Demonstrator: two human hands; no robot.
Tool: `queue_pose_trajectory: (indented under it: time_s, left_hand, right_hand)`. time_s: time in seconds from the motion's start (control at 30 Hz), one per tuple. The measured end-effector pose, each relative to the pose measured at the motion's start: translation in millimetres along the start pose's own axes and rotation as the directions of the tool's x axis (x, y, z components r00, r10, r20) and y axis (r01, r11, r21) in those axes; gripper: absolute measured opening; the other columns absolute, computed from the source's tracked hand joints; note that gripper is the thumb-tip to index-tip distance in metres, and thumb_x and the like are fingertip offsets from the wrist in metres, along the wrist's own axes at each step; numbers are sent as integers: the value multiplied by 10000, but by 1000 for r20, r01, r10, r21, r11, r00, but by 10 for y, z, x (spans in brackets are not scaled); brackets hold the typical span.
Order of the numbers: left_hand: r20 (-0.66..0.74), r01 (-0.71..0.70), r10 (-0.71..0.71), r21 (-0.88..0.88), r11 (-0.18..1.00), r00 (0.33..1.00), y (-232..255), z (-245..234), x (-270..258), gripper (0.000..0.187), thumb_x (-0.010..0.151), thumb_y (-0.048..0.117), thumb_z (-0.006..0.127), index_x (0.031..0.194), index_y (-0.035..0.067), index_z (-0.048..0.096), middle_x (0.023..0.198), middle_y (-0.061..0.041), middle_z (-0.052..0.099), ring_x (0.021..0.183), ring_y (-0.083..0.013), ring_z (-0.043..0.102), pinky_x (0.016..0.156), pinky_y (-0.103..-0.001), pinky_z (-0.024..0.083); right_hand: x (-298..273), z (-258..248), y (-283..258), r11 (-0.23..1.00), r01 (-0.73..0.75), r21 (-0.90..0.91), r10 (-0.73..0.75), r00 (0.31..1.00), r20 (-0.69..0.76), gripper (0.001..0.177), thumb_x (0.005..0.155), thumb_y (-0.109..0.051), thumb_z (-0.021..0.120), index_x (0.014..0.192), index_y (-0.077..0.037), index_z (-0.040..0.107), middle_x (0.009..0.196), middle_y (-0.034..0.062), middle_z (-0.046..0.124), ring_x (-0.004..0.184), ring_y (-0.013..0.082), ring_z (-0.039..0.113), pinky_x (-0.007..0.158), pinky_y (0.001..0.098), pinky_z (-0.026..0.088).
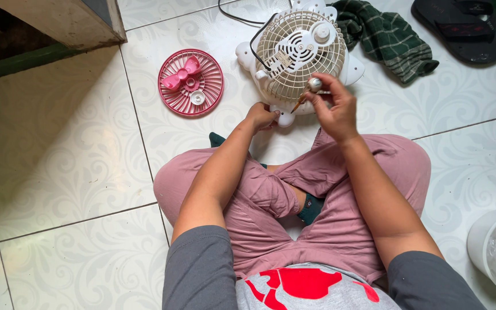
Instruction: The person sits on the floor and disassembles a small electric fan. They remove the front grille and fan blades, then use a screwdriver to loosen and remove screws from the rear housing.
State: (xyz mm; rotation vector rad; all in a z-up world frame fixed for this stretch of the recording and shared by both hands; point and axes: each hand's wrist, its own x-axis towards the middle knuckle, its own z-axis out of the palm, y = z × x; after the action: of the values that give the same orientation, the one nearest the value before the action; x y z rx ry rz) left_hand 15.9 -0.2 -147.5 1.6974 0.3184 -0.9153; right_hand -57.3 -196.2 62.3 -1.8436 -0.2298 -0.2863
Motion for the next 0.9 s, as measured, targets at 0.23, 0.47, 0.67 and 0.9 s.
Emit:
queue_pose_trajectory:
  time_s: [0.23,0.47,0.67,0.9]
  left_hand:
    - [23,-43,43,6,999,999,48,-3,-95,286,923,227,713,1108,9,702,944,-98,775,749,-185,756,652,-330,610]
    - [70,-51,45,78,996,997,148,20,-227,312,909,277,725,1095,27,721,948,-81,779,777,-184,778,662,-332,622]
    - [-17,-79,90,326,942,996,349,5,-392,351,878,318,745,1053,14,746,938,-119,785,752,-207,769,658,-351,625]
    - [-150,-166,339,650,742,929,646,-162,-672,380,828,342,778,1093,71,746,1048,-173,749,979,-343,712,866,-431,554]
  right_hand:
    - [-31,186,-21,996,36,-83,-31,998,56,371,982,-40,762,1328,-42,628,1176,96,734,1074,161,737,945,303,636]
    - [-40,176,-159,985,78,-154,-45,977,208,373,974,21,695,1332,-41,612,1178,127,706,1056,191,751,917,316,635]
    - [-53,37,-218,961,80,-265,1,956,293,424,985,-20,687,1391,-95,587,1157,141,709,1056,243,724,892,366,607]
    - [-59,219,-119,869,277,-410,-179,949,261,370,902,-149,803,1228,-95,636,1065,119,742,908,263,719,799,383,591]
